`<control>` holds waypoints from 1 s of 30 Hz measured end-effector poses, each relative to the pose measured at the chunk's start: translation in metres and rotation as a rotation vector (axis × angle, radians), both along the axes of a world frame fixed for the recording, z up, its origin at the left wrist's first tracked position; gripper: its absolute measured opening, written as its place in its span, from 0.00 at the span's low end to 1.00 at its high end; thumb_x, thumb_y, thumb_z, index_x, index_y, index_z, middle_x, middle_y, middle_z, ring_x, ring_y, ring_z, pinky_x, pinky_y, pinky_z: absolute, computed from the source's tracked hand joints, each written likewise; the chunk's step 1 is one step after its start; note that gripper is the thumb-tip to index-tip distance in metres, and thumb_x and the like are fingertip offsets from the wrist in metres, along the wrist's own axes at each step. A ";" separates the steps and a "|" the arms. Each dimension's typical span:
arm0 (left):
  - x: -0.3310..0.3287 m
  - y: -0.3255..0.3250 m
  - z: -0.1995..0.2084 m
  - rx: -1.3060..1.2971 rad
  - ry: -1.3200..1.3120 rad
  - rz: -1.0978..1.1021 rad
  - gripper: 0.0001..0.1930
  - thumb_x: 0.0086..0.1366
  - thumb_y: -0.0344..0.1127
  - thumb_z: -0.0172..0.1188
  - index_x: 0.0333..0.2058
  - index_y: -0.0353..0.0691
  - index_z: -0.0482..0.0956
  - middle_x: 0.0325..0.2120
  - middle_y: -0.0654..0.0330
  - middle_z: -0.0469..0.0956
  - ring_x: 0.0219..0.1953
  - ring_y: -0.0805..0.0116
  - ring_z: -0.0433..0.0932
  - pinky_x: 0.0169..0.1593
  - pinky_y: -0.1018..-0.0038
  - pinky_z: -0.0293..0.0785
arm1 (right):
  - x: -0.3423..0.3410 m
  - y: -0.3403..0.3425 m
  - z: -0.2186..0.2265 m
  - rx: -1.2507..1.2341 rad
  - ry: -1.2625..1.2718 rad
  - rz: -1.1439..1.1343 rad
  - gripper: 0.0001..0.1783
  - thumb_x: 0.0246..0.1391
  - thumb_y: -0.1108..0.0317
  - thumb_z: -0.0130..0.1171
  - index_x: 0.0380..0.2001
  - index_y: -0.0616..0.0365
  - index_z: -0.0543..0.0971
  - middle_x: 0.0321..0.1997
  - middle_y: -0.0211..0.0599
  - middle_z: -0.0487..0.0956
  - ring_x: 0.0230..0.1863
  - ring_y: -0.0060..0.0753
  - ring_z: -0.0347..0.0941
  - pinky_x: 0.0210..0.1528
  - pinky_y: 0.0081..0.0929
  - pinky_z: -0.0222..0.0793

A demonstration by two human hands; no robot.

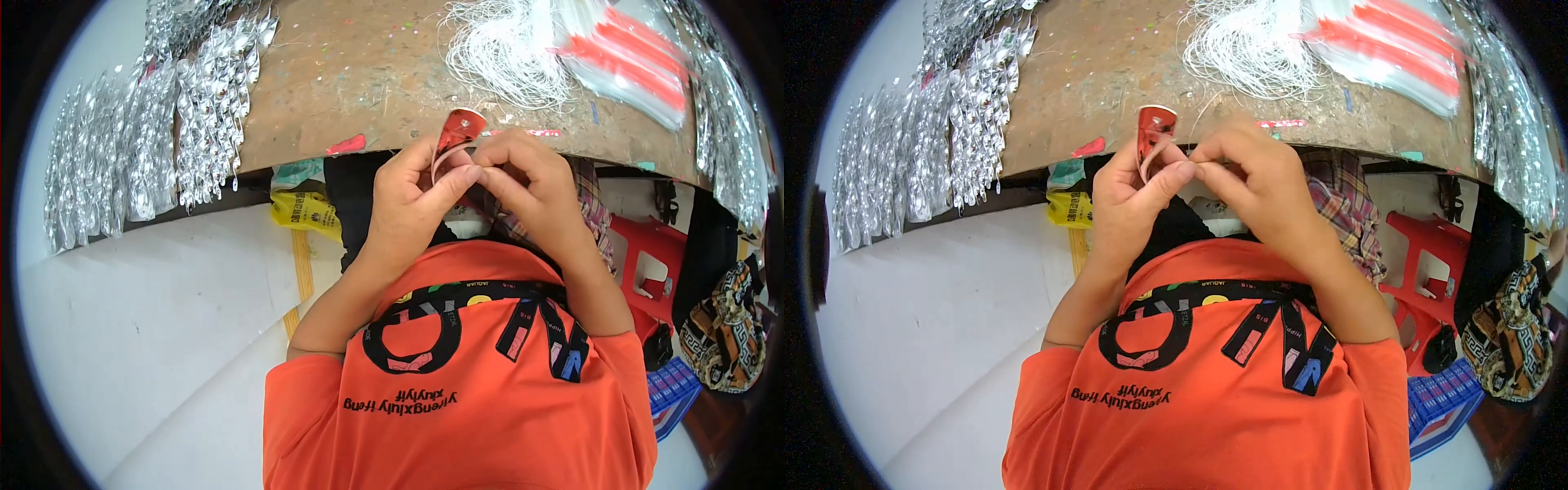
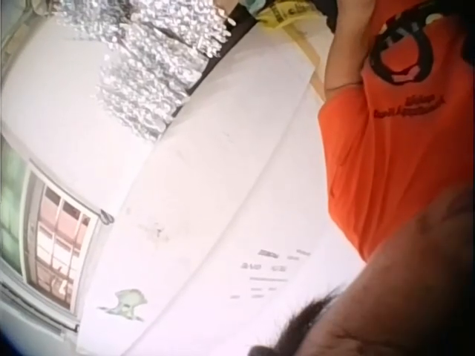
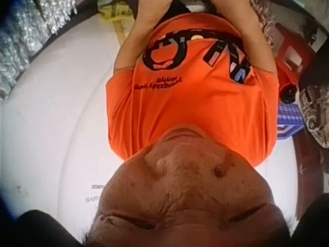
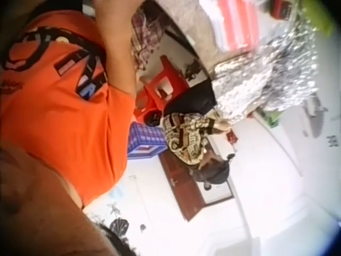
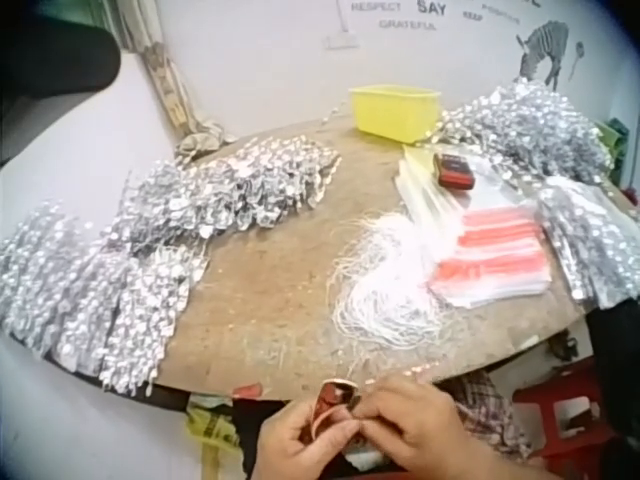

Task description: Assembling small toy components and ornaments at a factory workbench.

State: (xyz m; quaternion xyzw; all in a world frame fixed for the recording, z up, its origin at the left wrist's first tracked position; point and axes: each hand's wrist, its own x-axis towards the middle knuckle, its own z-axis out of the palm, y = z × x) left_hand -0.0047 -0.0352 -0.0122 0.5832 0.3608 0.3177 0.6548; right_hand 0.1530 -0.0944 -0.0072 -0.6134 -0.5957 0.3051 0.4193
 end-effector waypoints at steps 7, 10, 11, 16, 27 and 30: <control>-0.007 0.004 0.004 -0.149 0.023 -0.053 0.11 0.58 0.34 0.60 0.36 0.34 0.73 0.26 0.67 0.72 0.29 0.82 0.69 0.33 0.84 0.66 | -0.004 -0.004 -0.004 -0.060 0.492 -0.031 0.03 0.54 0.75 0.51 0.33 0.62 0.71 0.26 0.22 0.69 0.24 0.09 0.61 0.25 0.09 0.55; -0.008 -0.001 0.005 -0.134 -0.063 -0.098 0.15 0.60 0.37 0.57 0.42 0.33 0.72 0.30 0.66 0.72 0.33 0.81 0.69 0.36 0.84 0.65 | -0.006 -0.007 0.017 0.012 0.441 -0.087 0.03 0.53 0.77 0.51 0.32 0.62 0.71 0.26 0.21 0.68 0.24 0.08 0.58 0.26 0.08 0.53; -0.008 -0.003 0.008 -0.159 -0.087 -0.134 0.17 0.61 0.38 0.55 0.45 0.33 0.71 0.32 0.65 0.72 0.34 0.81 0.69 0.37 0.84 0.65 | -0.005 -0.007 0.022 0.055 0.322 -0.093 0.03 0.52 0.78 0.51 0.32 0.62 0.71 0.26 0.20 0.68 0.24 0.07 0.57 0.25 0.08 0.51; -0.007 -0.005 0.006 -0.142 -0.107 -0.169 0.19 0.64 0.40 0.51 0.48 0.32 0.69 0.32 0.66 0.72 0.34 0.81 0.67 0.38 0.84 0.64 | -0.005 -0.006 0.025 0.112 0.225 -0.132 0.02 0.51 0.78 0.52 0.30 0.61 0.71 0.23 0.19 0.68 0.22 0.06 0.56 0.23 0.08 0.49; -0.004 -0.005 0.003 -0.081 -0.076 -0.180 0.18 0.63 0.37 0.53 0.48 0.32 0.69 0.30 0.66 0.71 0.34 0.82 0.68 0.38 0.84 0.66 | -0.007 -0.003 0.024 0.075 0.325 -0.126 0.02 0.51 0.78 0.52 0.29 0.61 0.71 0.20 0.17 0.67 0.21 0.05 0.55 0.22 0.08 0.48; -0.004 -0.005 0.003 -0.075 -0.061 -0.176 0.18 0.63 0.36 0.53 0.48 0.32 0.69 0.30 0.66 0.71 0.33 0.82 0.68 0.39 0.84 0.66 | -0.007 -0.003 0.023 0.064 0.330 -0.126 0.01 0.52 0.78 0.51 0.29 0.61 0.71 0.22 0.18 0.69 0.22 0.05 0.56 0.23 0.07 0.49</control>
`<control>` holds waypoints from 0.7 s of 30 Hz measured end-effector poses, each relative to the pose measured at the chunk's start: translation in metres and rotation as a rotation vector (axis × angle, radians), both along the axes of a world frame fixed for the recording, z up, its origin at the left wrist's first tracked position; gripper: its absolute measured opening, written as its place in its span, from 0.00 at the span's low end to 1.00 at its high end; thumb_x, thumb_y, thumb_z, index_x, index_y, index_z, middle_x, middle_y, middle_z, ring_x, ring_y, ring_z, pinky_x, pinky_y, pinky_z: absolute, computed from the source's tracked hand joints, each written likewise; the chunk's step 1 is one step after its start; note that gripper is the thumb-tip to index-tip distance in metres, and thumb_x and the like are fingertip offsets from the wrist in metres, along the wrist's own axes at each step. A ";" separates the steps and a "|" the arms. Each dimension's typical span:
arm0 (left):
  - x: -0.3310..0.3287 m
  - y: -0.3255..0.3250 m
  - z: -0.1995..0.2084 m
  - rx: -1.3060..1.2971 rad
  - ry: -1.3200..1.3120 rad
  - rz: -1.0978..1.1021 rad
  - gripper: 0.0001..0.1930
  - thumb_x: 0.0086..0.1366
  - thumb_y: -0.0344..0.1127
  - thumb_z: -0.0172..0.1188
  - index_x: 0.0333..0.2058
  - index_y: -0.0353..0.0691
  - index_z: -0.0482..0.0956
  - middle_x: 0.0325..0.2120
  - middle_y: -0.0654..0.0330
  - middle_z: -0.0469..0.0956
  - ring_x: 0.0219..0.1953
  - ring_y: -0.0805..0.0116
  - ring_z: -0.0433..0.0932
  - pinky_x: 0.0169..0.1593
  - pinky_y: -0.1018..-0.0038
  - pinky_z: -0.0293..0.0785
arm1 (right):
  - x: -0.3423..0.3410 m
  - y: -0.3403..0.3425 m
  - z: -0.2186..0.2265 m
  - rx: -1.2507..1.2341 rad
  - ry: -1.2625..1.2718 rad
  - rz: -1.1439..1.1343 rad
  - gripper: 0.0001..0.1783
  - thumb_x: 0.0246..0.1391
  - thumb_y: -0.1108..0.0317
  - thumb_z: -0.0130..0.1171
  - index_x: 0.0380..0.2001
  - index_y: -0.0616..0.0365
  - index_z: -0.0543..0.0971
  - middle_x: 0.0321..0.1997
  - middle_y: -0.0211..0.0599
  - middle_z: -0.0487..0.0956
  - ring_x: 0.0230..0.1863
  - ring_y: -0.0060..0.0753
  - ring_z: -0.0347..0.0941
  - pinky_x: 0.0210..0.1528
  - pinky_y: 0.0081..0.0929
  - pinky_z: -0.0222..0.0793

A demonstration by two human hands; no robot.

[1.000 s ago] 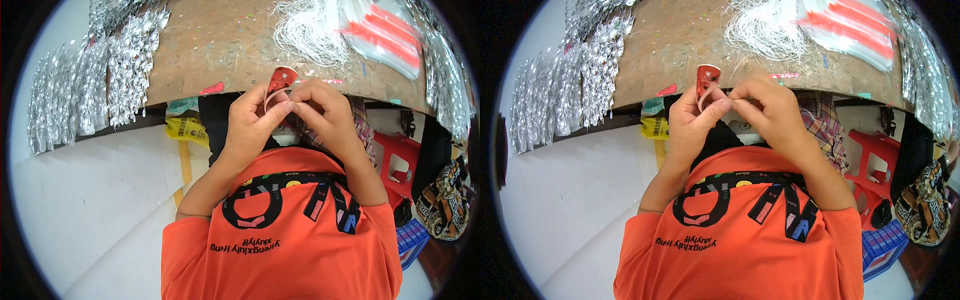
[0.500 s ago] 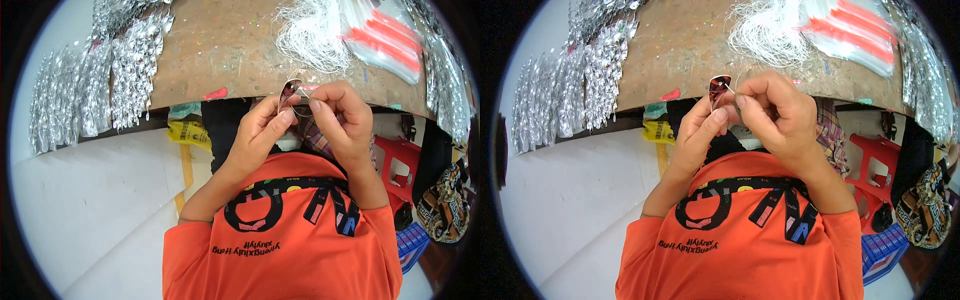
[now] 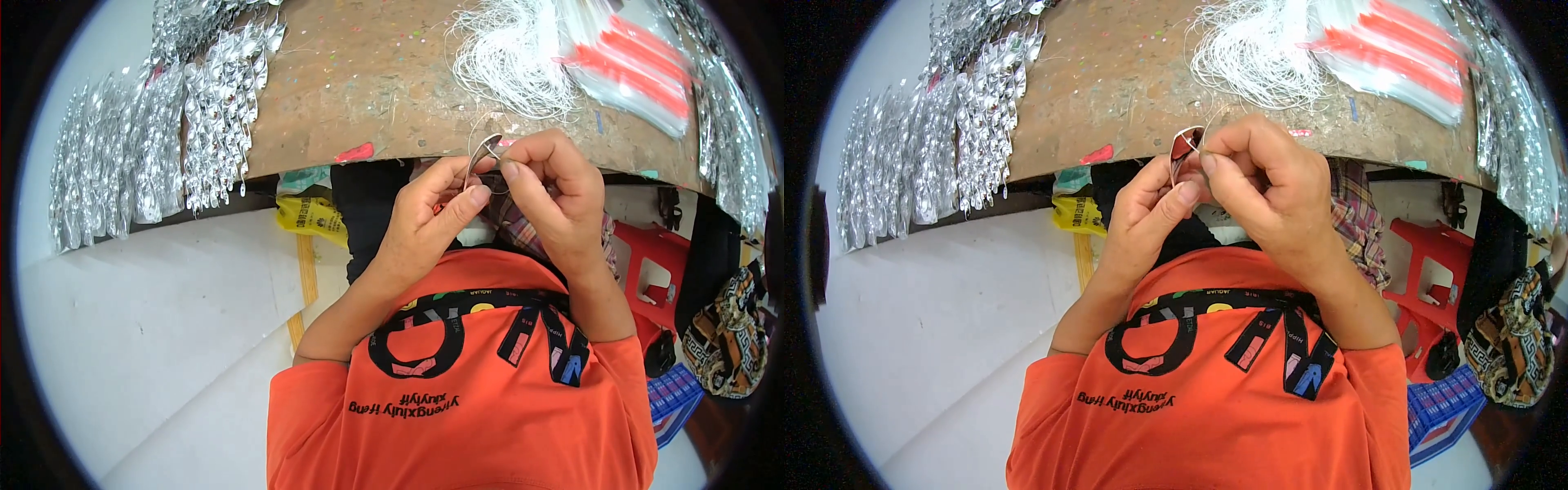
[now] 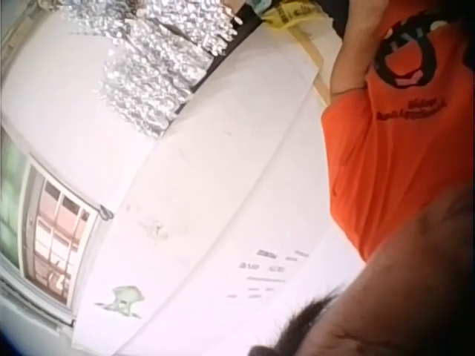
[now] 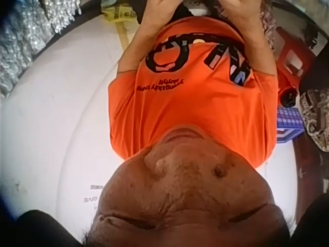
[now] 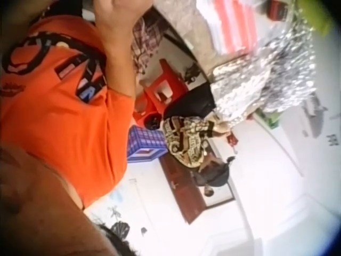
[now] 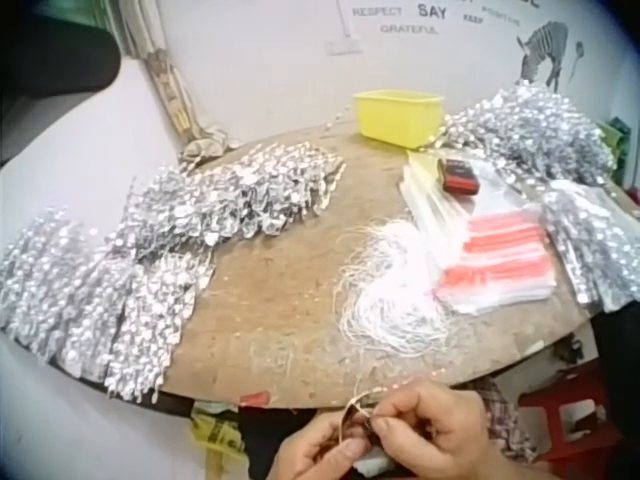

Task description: Assembling small toy components and ornaments at a factory workbench.

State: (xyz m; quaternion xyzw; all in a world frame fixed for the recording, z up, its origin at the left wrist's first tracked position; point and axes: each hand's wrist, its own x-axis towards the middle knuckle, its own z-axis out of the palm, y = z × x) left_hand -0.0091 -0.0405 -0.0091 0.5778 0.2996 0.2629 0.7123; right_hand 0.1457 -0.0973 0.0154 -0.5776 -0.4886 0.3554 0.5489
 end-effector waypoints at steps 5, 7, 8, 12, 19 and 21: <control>0.000 -0.003 0.003 0.002 0.019 0.003 0.17 0.62 0.35 0.54 0.48 0.32 0.70 0.30 0.66 0.71 0.33 0.81 0.69 0.39 0.83 0.67 | 0.000 0.002 0.000 -0.014 0.009 0.000 0.00 0.53 0.77 0.51 0.29 0.62 0.71 0.23 0.21 0.70 0.23 0.06 0.60 0.25 0.08 0.54; 0.000 -0.004 -0.002 0.052 -0.001 0.036 0.17 0.61 0.32 0.55 0.48 0.32 0.70 0.31 0.64 0.72 0.33 0.80 0.69 0.38 0.82 0.68 | 0.000 0.003 -0.004 0.017 -0.018 0.001 0.01 0.53 0.77 0.51 0.29 0.63 0.72 0.23 0.22 0.71 0.23 0.06 0.61 0.25 0.08 0.55; 0.001 -0.005 -0.007 0.052 -0.001 0.034 0.17 0.61 0.32 0.55 0.48 0.32 0.70 0.31 0.64 0.72 0.33 0.80 0.69 0.38 0.82 0.68 | 0.001 0.004 -0.005 0.046 -0.047 0.002 0.01 0.53 0.77 0.51 0.30 0.63 0.72 0.23 0.23 0.71 0.23 0.07 0.62 0.25 0.08 0.56; 0.002 -0.005 -0.018 0.256 0.027 0.096 0.18 0.58 0.29 0.57 0.48 0.32 0.70 0.31 0.60 0.73 0.32 0.75 0.72 0.37 0.79 0.70 | 0.003 0.005 -0.005 -0.005 -0.037 0.011 0.02 0.53 0.75 0.52 0.31 0.63 0.72 0.23 0.26 0.73 0.22 0.09 0.64 0.23 0.09 0.59; -0.003 0.001 0.000 0.413 0.111 -0.103 0.21 0.54 0.27 0.60 0.49 0.35 0.70 0.30 0.58 0.73 0.32 0.72 0.74 0.37 0.78 0.71 | 0.022 0.007 -0.015 -0.094 0.404 0.205 0.04 0.52 0.75 0.53 0.33 0.62 0.72 0.23 0.30 0.74 0.21 0.15 0.69 0.21 0.11 0.63; -0.009 0.008 0.006 0.421 0.123 -0.189 0.22 0.54 0.27 0.60 0.49 0.35 0.70 0.31 0.58 0.74 0.33 0.72 0.74 0.38 0.77 0.71 | 0.024 0.005 -0.018 -0.065 0.404 0.273 0.04 0.51 0.76 0.54 0.33 0.62 0.73 0.23 0.30 0.74 0.21 0.15 0.69 0.20 0.11 0.63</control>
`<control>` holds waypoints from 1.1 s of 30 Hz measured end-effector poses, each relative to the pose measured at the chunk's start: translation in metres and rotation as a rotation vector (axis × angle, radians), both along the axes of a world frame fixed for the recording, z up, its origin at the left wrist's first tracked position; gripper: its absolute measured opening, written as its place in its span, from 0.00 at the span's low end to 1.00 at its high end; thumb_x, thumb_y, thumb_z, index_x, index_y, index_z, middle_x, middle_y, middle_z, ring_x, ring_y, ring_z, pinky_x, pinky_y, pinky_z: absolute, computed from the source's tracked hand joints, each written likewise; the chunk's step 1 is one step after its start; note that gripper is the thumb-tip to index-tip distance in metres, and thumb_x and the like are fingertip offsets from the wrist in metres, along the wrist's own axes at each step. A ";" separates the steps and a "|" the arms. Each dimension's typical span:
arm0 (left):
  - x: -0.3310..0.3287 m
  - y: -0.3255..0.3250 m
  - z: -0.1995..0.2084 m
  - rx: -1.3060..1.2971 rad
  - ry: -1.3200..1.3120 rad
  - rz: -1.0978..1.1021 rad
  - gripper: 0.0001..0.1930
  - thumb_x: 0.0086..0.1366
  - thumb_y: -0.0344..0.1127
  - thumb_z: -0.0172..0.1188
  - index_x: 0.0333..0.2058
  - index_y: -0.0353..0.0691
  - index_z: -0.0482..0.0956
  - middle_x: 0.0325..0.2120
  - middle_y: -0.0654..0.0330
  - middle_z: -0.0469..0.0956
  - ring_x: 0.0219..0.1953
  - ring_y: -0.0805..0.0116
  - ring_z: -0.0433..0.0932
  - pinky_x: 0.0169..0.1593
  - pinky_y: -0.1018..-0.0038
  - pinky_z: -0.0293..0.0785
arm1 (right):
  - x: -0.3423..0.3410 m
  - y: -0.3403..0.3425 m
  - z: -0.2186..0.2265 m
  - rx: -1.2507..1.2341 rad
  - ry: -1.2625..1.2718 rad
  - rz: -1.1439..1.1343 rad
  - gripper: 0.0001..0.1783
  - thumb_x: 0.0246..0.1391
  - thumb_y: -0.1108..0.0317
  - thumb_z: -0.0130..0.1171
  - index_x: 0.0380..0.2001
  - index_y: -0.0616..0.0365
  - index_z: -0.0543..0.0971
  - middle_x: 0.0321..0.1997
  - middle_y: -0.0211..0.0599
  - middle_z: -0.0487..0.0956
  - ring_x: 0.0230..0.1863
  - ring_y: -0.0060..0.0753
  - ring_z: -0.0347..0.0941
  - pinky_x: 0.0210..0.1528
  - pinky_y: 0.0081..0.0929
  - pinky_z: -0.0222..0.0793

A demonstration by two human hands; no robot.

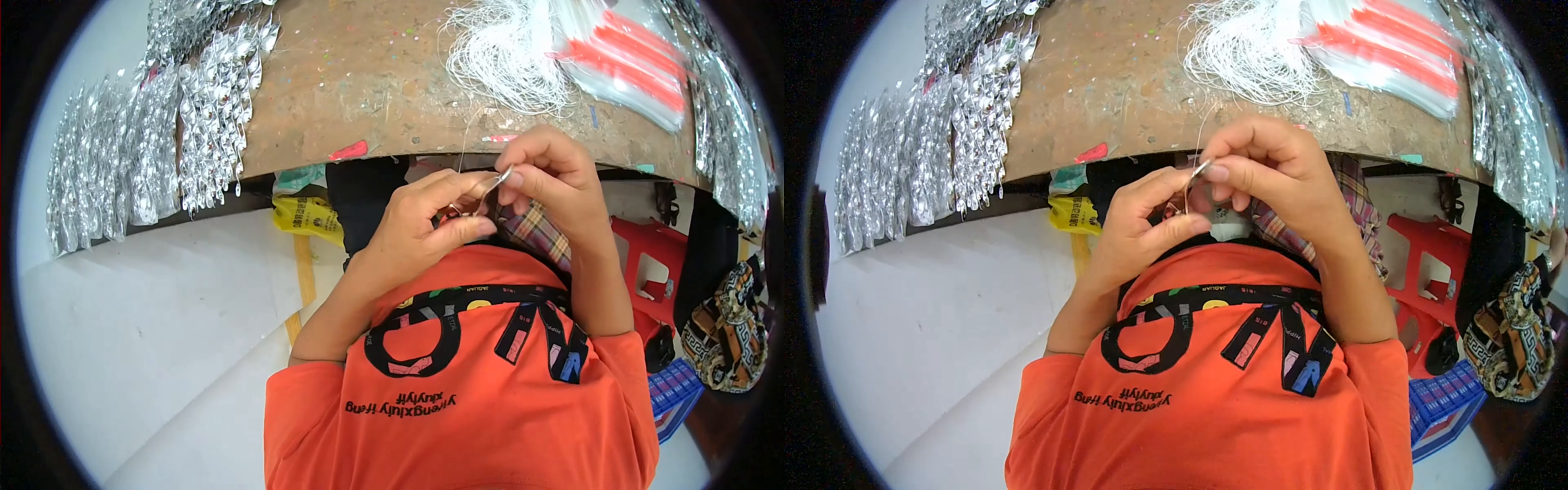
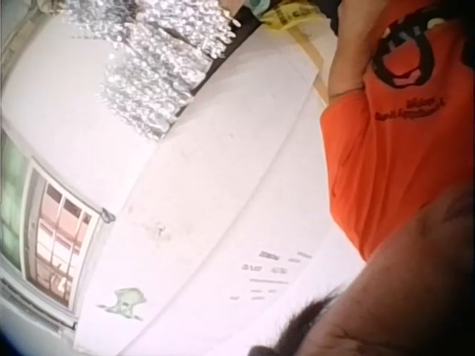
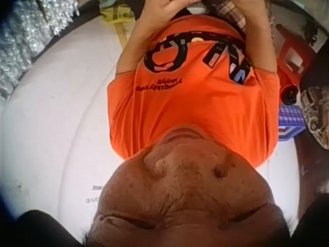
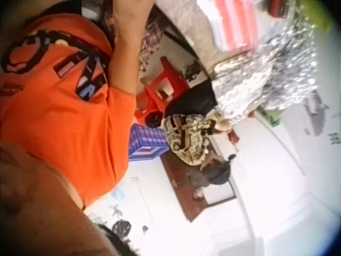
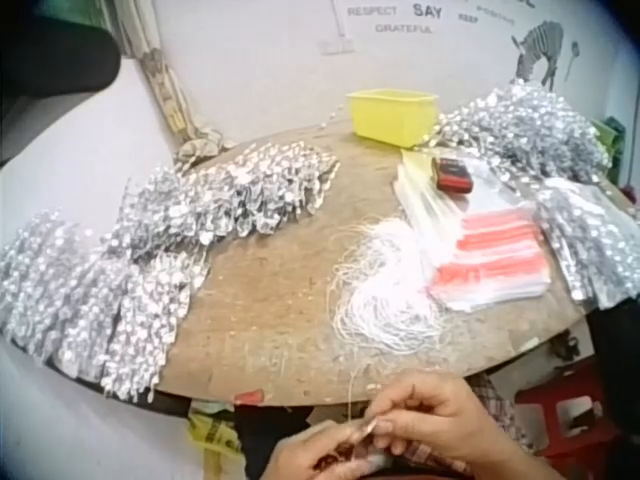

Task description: Assembling small toy components and ornaments at a factory workbench.

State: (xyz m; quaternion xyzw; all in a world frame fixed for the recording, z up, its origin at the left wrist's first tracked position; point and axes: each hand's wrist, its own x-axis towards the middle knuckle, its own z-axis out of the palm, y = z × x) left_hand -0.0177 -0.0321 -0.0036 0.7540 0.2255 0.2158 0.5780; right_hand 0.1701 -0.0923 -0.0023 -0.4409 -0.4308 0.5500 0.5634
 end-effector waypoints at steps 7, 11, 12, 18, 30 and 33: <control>-0.002 -0.002 0.015 -0.610 -0.401 0.094 0.10 0.61 0.27 0.52 0.41 0.31 0.72 0.42 0.52 0.72 0.40 0.70 0.73 0.45 0.74 0.69 | -0.002 -0.005 -0.002 0.171 -0.048 -0.001 0.04 0.45 0.76 0.58 0.27 0.63 0.76 0.23 0.34 0.75 0.20 0.20 0.68 0.26 0.18 0.61; -0.002 -0.003 0.017 -0.383 -0.303 0.048 0.07 0.59 0.24 0.53 0.37 0.31 0.72 0.42 0.52 0.71 0.42 0.68 0.72 0.46 0.74 0.69 | 0.000 -0.002 -0.002 0.374 -0.185 0.004 0.06 0.41 0.79 0.61 0.27 0.63 0.79 0.26 0.33 0.78 0.22 0.19 0.68 0.24 0.15 0.63; -0.002 -0.004 0.016 -0.291 -0.306 0.043 0.07 0.58 0.24 0.54 0.37 0.32 0.73 0.41 0.52 0.71 0.42 0.68 0.72 0.46 0.74 0.69 | -0.001 -0.003 -0.002 0.375 -0.207 -0.012 0.07 0.39 0.79 0.63 0.27 0.62 0.80 0.26 0.33 0.79 0.22 0.20 0.67 0.25 0.17 0.61; -0.003 -0.003 0.021 -0.012 -0.268 0.077 0.06 0.55 0.25 0.58 0.33 0.35 0.76 0.38 0.55 0.73 0.41 0.66 0.73 0.46 0.74 0.68 | -0.001 -0.001 -0.002 0.401 -0.251 -0.009 0.08 0.37 0.77 0.64 0.27 0.61 0.80 0.26 0.31 0.80 0.22 0.20 0.66 0.24 0.17 0.60; 0.003 -0.008 0.036 0.409 -0.130 0.187 0.06 0.51 0.23 0.59 0.30 0.37 0.75 0.37 0.56 0.74 0.39 0.64 0.74 0.41 0.75 0.70 | 0.000 0.002 0.002 0.455 -0.319 0.025 0.07 0.40 0.77 0.63 0.28 0.62 0.79 0.25 0.31 0.79 0.22 0.21 0.67 0.25 0.17 0.61; 0.004 -0.008 0.035 0.400 -0.144 0.217 0.06 0.52 0.22 0.57 0.30 0.37 0.74 0.38 0.55 0.73 0.39 0.64 0.73 0.43 0.74 0.69 | -0.005 -0.009 0.006 0.128 0.020 0.030 0.07 0.47 0.74 0.59 0.32 0.64 0.77 0.24 0.32 0.77 0.19 0.18 0.66 0.21 0.14 0.61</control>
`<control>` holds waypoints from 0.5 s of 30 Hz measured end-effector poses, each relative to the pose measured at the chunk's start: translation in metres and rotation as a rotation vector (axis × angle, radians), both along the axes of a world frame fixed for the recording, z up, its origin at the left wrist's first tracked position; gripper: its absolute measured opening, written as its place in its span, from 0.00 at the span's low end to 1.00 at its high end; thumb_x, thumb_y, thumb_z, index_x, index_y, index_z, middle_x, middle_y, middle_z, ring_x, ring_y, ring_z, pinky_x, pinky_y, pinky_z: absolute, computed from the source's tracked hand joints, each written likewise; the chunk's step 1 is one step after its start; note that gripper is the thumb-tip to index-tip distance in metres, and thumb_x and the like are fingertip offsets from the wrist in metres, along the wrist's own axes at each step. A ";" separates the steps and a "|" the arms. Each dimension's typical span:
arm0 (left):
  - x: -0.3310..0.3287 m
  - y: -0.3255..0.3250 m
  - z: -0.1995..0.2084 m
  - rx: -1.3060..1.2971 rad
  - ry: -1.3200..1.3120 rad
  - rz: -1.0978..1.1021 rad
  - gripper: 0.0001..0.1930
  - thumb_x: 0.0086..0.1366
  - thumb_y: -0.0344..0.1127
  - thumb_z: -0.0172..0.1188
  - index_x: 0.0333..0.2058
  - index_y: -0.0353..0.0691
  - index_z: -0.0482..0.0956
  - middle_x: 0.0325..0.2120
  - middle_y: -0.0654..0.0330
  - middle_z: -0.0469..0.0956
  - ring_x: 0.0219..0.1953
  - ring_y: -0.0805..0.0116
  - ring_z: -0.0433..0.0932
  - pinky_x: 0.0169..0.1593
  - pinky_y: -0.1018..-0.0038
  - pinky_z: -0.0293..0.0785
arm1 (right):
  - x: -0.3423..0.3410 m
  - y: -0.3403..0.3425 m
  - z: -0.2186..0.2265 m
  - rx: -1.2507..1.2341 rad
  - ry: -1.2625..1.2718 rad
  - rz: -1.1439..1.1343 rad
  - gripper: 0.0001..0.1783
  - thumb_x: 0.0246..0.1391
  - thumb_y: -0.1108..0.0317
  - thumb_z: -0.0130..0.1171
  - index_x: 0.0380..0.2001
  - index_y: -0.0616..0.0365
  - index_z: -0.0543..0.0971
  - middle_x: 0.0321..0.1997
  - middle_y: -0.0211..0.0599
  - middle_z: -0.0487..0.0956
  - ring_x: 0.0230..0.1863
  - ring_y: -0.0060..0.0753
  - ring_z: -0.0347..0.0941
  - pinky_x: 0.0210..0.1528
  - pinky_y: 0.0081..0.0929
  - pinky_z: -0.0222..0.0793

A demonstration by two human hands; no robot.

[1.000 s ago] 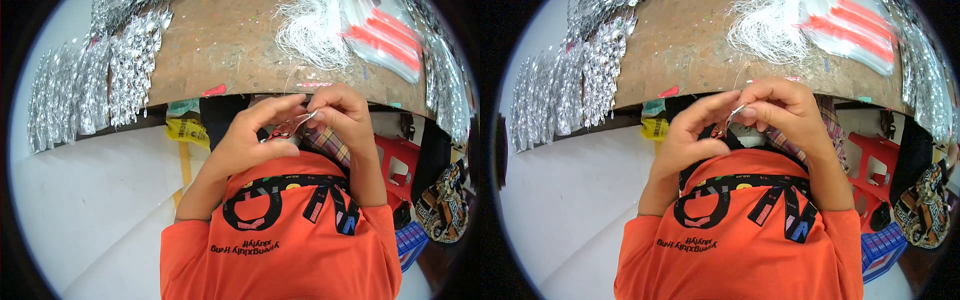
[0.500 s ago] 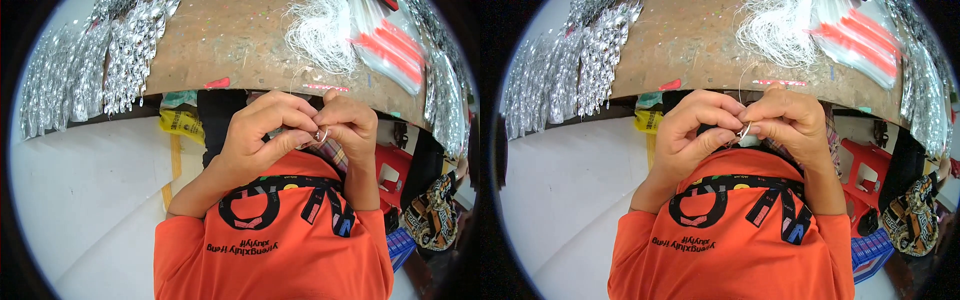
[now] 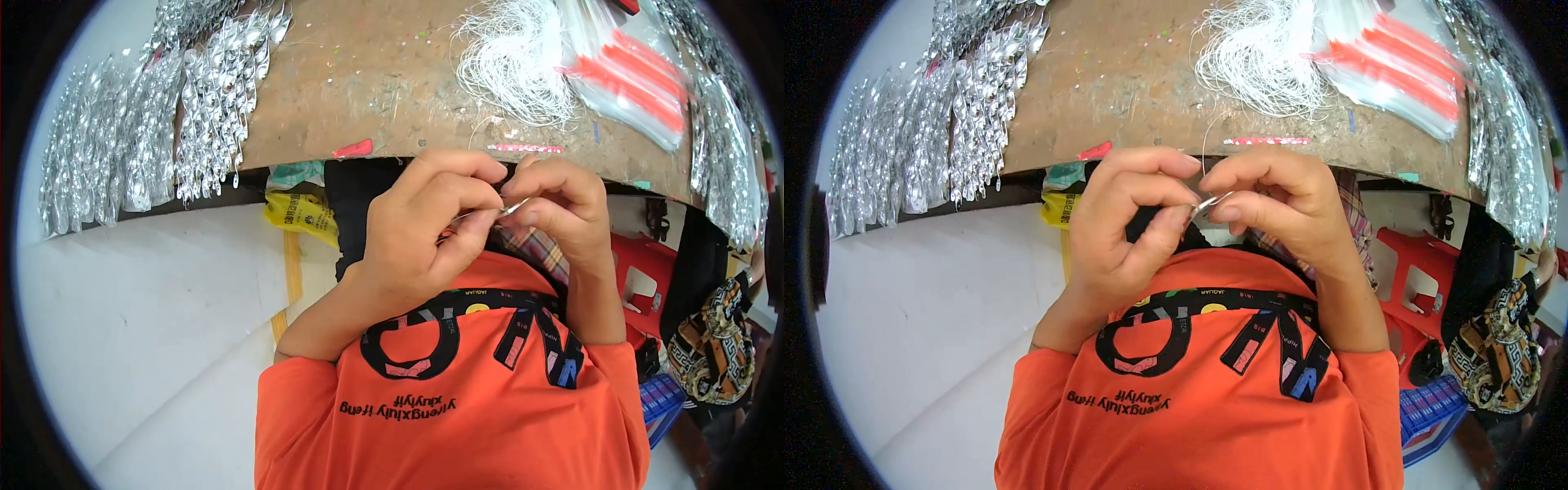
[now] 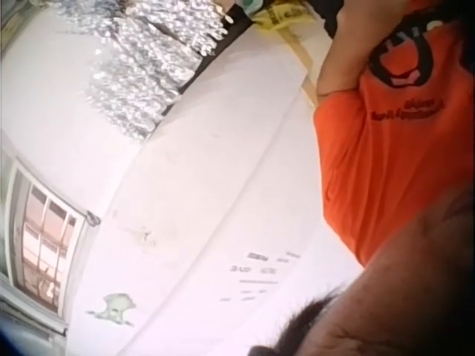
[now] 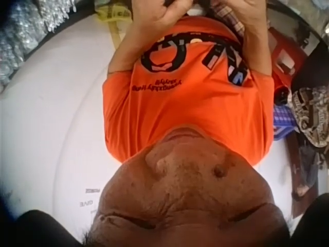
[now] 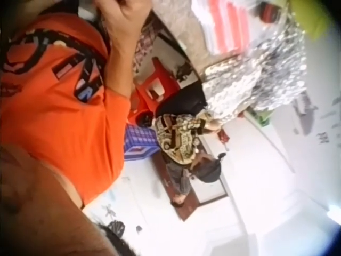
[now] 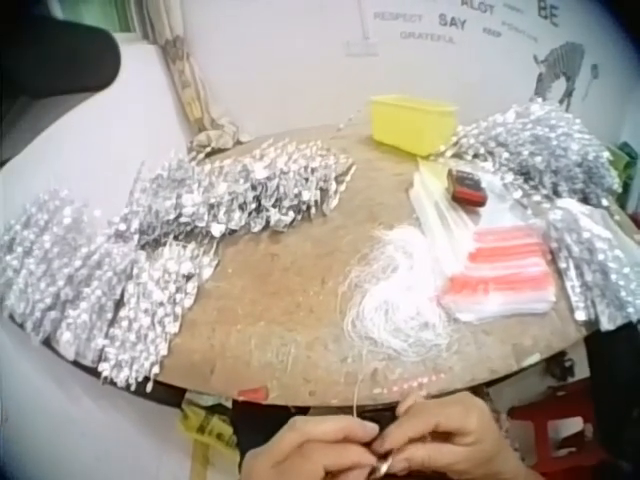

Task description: Assembling small toy components and ornaments at a factory workbench.

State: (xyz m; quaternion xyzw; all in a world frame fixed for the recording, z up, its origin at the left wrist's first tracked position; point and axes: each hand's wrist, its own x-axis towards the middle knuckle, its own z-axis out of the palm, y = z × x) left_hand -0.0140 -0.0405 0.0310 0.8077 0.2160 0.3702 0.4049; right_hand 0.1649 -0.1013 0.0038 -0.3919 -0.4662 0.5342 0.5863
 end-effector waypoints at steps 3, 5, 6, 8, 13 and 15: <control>-0.002 0.002 0.000 -0.145 -0.027 0.008 0.05 0.54 0.22 0.53 0.31 0.36 0.72 0.39 0.54 0.70 0.42 0.66 0.70 0.47 0.74 0.65 | -0.003 0.001 0.002 0.001 0.058 -0.004 0.14 0.53 0.64 0.56 0.33 0.66 0.74 0.17 0.30 0.72 0.18 0.18 0.67 0.15 0.13 0.59; 0.000 0.000 -0.004 -0.187 -0.071 0.009 0.05 0.54 0.22 0.53 0.31 0.36 0.72 0.39 0.54 0.70 0.42 0.66 0.70 0.48 0.74 0.65 | -0.004 0.002 0.004 -0.046 0.063 0.023 0.14 0.54 0.63 0.55 0.32 0.66 0.75 0.17 0.29 0.71 0.17 0.16 0.66 0.15 0.13 0.57; 0.001 0.000 -0.006 -0.230 -0.117 0.012 0.05 0.55 0.22 0.53 0.32 0.36 0.72 0.40 0.54 0.69 0.43 0.66 0.69 0.48 0.74 0.64 | -0.004 0.003 0.006 -0.095 0.067 0.053 0.14 0.55 0.62 0.54 0.32 0.66 0.75 0.18 0.29 0.71 0.16 0.15 0.64 0.15 0.13 0.56; 0.002 0.001 -0.008 -0.189 -0.098 0.003 0.06 0.55 0.22 0.52 0.33 0.35 0.71 0.41 0.54 0.68 0.44 0.66 0.68 0.49 0.73 0.64 | 0.000 0.003 0.015 -0.146 0.018 0.074 0.13 0.54 0.63 0.55 0.32 0.65 0.75 0.17 0.28 0.71 0.15 0.13 0.62 0.15 0.12 0.54; 0.013 0.007 -0.019 0.003 -0.174 0.074 0.06 0.53 0.24 0.57 0.31 0.36 0.73 0.36 0.55 0.72 0.31 0.71 0.72 0.36 0.77 0.70 | -0.002 0.002 0.011 -0.084 -0.090 0.016 0.09 0.53 0.68 0.55 0.30 0.64 0.75 0.17 0.25 0.70 0.12 0.09 0.55 0.14 0.12 0.47; 0.015 -0.001 -0.025 -0.270 -0.214 0.017 0.09 0.54 0.26 0.59 0.34 0.36 0.71 0.36 0.56 0.73 0.33 0.71 0.73 0.38 0.77 0.70 | 0.003 0.002 0.015 -0.197 -0.078 0.033 0.05 0.52 0.72 0.54 0.30 0.63 0.74 0.18 0.24 0.70 0.11 0.09 0.54 0.13 0.11 0.47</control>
